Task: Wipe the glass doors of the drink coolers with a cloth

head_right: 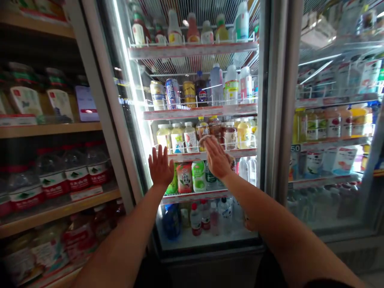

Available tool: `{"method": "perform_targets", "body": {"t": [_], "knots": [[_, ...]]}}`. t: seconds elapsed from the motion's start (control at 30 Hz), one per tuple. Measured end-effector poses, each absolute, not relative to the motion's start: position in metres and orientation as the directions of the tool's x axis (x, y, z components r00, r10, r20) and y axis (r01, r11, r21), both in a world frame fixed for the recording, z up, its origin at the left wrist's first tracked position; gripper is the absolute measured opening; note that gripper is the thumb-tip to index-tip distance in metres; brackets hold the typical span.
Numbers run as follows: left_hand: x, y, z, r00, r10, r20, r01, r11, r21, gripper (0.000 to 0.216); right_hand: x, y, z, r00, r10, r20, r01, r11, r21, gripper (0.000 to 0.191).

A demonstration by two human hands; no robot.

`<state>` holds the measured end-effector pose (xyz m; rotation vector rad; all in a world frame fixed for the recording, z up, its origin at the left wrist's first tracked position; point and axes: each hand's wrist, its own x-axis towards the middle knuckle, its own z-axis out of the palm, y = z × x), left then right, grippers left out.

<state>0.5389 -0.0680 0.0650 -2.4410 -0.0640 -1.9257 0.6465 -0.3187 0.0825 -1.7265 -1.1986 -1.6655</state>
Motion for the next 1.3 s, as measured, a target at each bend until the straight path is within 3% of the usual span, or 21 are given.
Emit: {"method": "perform_targets", "body": {"t": [0.07, 0.1, 0.27, 0.43, 0.5, 0.57, 0.63, 0.73, 0.8, 0.93, 0.97, 1.13, 1.2, 1.3], "knots": [[0.541, -0.068, 0.064, 0.200, -0.009, 0.980, 0.054, -0.998, -0.020, 0.061, 0.644, -0.319, 0.080, -0.161, 0.475, 0.865, 0.803, -0.446, 0.394, 0.073], [0.542, -0.067, 0.063, 0.178, -0.024, 0.984, 0.061, -0.997, -0.036, 0.061, 0.644, -0.320, 0.081, -0.162, 0.499, 0.851, 0.797, -0.443, 0.411, 0.073], [0.545, -0.067, 0.060, 0.136, -0.045, 0.990, 0.103, -0.993, -0.060, 0.061, 0.649, -0.326, 0.086, -0.078, 0.239, 0.968, 0.804, -0.558, 0.203, 0.070], [0.544, -0.069, 0.060, 0.195, -0.006, 0.981, 0.107, -0.994, -0.027, 0.061, 0.648, -0.328, 0.074, -0.159, 0.562, 0.812, 0.817, -0.387, 0.428, 0.073], [0.544, -0.069, 0.060, 0.200, -0.004, 0.980, 0.113, -0.993, -0.027, 0.061, 0.649, -0.330, 0.074, -0.122, 0.466, 0.876, 0.822, -0.447, 0.352, 0.070], [0.543, -0.069, 0.060, 0.197, -0.004, 0.980, 0.116, -0.993, -0.028, 0.061, 0.649, -0.331, 0.074, -0.077, 0.275, 0.958, 0.824, -0.524, 0.216, 0.066], [0.543, -0.070, 0.060, 0.197, -0.010, 0.980, 0.117, -0.993, -0.034, 0.061, 0.648, -0.331, 0.072, -0.077, 0.229, 0.970, 0.826, -0.531, 0.190, 0.064], [0.543, -0.070, 0.060, 0.197, -0.020, 0.980, 0.126, -0.991, -0.045, 0.060, 0.644, -0.331, 0.068, -0.138, 0.489, 0.861, 0.819, -0.432, 0.377, 0.064], [0.543, -0.070, 0.059, 0.199, -0.017, 0.980, 0.136, -0.990, -0.045, 0.060, 0.643, -0.331, 0.069, -0.142, 0.554, 0.820, 0.815, -0.404, 0.415, 0.064], [0.542, -0.071, 0.058, 0.216, 0.002, 0.976, 0.146, -0.989, -0.030, 0.060, 0.644, -0.328, 0.076, -0.043, 0.240, 0.970, 0.818, -0.549, 0.173, 0.060], [0.542, -0.071, 0.059, 0.220, 0.005, 0.976, 0.145, -0.989, -0.027, 0.060, 0.644, -0.327, 0.076, -0.050, 0.234, 0.971, 0.815, -0.552, 0.175, 0.060], [0.540, -0.072, 0.059, 0.237, 0.017, 0.971, 0.132, -0.991, -0.015, 0.060, 0.639, -0.325, 0.072, -0.226, 0.648, 0.728, 0.777, -0.330, 0.535, 0.068], [0.541, -0.071, 0.059, 0.233, 0.016, 0.972, 0.132, -0.991, -0.015, 0.060, 0.639, -0.326, 0.073, -0.193, 0.607, 0.771, 0.781, -0.381, 0.495, 0.068], [0.542, -0.070, 0.059, 0.220, 0.012, 0.975, 0.129, -0.992, -0.017, 0.059, 0.640, -0.323, 0.074, -0.087, 0.380, 0.921, 0.802, -0.521, 0.291, 0.067]]}}
